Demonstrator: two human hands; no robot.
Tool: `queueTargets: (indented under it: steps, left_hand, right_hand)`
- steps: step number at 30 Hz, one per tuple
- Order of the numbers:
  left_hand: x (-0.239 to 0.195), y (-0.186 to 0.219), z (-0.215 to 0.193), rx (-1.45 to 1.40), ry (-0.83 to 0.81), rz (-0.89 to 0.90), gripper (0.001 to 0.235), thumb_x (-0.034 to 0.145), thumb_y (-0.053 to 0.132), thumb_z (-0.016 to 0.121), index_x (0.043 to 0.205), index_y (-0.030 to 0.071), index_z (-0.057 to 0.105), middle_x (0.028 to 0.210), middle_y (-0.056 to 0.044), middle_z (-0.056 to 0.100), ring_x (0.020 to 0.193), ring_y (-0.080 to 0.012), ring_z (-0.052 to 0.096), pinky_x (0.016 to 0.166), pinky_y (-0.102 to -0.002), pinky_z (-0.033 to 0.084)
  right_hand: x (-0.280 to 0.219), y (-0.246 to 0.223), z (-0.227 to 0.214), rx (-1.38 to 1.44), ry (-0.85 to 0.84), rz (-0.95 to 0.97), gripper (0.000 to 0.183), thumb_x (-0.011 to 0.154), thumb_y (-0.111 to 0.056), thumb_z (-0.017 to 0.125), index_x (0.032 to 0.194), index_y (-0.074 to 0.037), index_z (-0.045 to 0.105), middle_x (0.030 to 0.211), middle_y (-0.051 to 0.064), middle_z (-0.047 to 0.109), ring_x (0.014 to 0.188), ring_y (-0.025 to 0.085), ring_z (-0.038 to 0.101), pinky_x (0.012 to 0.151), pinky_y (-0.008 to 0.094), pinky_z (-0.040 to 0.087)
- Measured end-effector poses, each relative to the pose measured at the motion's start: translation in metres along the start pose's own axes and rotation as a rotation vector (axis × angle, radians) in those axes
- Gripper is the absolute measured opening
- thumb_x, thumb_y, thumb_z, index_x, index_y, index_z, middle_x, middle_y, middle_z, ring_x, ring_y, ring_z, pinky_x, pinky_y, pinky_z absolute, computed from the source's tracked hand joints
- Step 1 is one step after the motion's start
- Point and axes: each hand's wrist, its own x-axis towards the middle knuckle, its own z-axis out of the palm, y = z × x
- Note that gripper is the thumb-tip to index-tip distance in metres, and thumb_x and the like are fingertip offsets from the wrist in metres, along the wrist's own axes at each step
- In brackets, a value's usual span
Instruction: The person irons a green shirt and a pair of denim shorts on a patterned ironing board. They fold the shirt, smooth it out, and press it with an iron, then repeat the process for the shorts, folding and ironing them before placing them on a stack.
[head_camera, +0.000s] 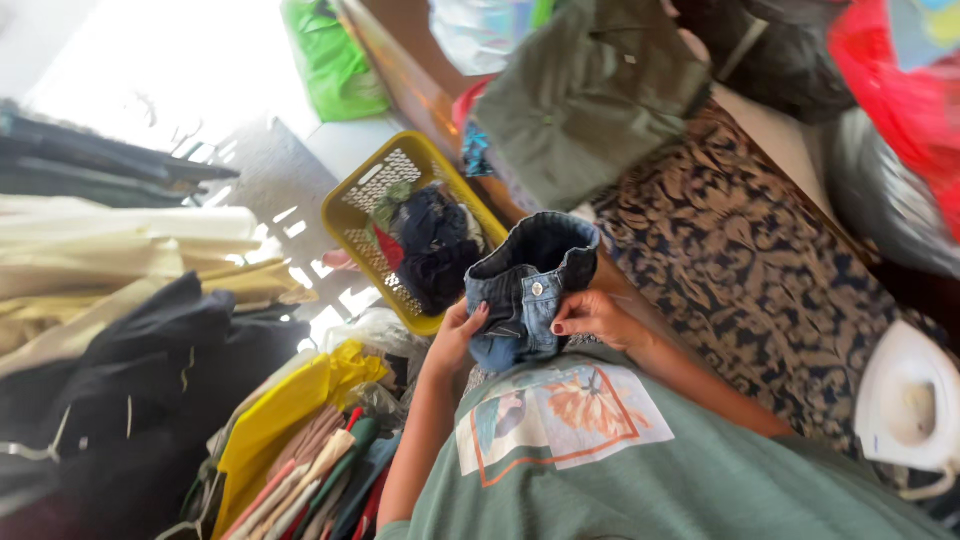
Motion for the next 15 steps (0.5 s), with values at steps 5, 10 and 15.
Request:
queueTargets:
  steps: [5,10,15]
  left_hand:
    - [-0.007,0.056,0.055,0.121,-0.213,0.063,0.027,0.102,0.014,0.062,0.123,0.0,0.069,0.122,-0.002,0.073,0.115,-0.0124,0.065,0.106,-0.033,0.046]
    - [0.025,0.079,0.12,0.15,-0.372,0.103,0.026,0.105,0.016,0.061,0.125,0.001,0.068,0.122,-0.001,0.072,0.113,-0.0115,0.062,0.104,-0.032,0.046]
    - [0.062,0.075,0.178,0.312,-0.609,0.153,0.024,0.111,0.018,0.062,0.128,0.002,0.069,0.121,0.003,0.069,0.114,-0.0075,0.057,0.104,-0.029,0.044]
  right_hand:
    - [-0.077,-0.042,-0.027,-0.091,0.081,-0.115,0.012,0.08,-0.006,0.083,0.086,0.002,0.076,0.088,0.011,0.076,0.085,0.018,0.072,0.078,0.029,0.055]
    - [-0.162,-0.106,-0.069,-0.292,0.123,-0.61,0.014,0.079,-0.012,0.083,0.081,0.001,0.077,0.081,0.011,0.072,0.074,0.019,0.067,0.066,0.03,0.05]
    - [-0.252,-0.14,-0.083,-0.281,0.208,-0.874,0.012,0.082,-0.012,0.081,0.087,-0.002,0.077,0.086,0.011,0.073,0.081,0.018,0.069,0.075,0.032,0.051]
